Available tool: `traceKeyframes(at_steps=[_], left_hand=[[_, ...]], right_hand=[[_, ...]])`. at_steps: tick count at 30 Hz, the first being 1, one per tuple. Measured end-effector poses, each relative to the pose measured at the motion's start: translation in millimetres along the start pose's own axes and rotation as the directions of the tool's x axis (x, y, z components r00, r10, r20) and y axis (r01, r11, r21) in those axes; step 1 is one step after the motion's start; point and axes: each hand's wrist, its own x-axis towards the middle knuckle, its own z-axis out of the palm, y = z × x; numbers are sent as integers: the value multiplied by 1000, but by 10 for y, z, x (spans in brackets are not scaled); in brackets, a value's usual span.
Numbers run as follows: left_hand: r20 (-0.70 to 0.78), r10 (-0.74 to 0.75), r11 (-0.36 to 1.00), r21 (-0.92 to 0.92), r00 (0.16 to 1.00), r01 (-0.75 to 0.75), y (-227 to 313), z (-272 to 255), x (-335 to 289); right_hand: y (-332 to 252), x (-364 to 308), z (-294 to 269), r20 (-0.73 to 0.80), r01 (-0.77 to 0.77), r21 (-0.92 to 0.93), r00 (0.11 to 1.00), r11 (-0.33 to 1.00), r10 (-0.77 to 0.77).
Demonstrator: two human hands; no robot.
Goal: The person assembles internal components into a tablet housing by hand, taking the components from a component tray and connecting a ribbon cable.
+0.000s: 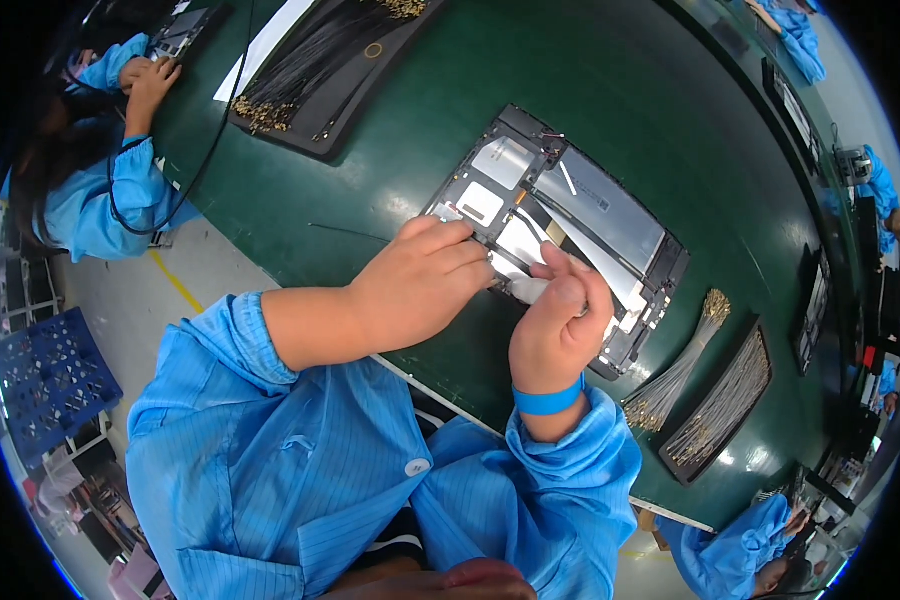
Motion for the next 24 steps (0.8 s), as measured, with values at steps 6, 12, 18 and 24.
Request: traceKeyframes(at_steps=[6, 12, 18, 24], left_hand=[[-3, 4, 1000, 11, 1000, -4, 5, -30, 0], [24, -41, 997, 63, 999, 40, 47, -105, -5], [671, -653, -150, -569, 351, 809, 79, -281, -194], [442, -862, -305, -844, 250, 441, -82, -114, -126]], right_hand=[[-217, 168, 69, 323, 221, -277, 938, 935, -126], [-92, 275, 16, 248, 59, -327, 968, 943, 25], [-164, 331, -15, 32, -429, 164, 902, 888, 430], [-137, 321, -38, 60, -402, 150, 916, 904, 397]])
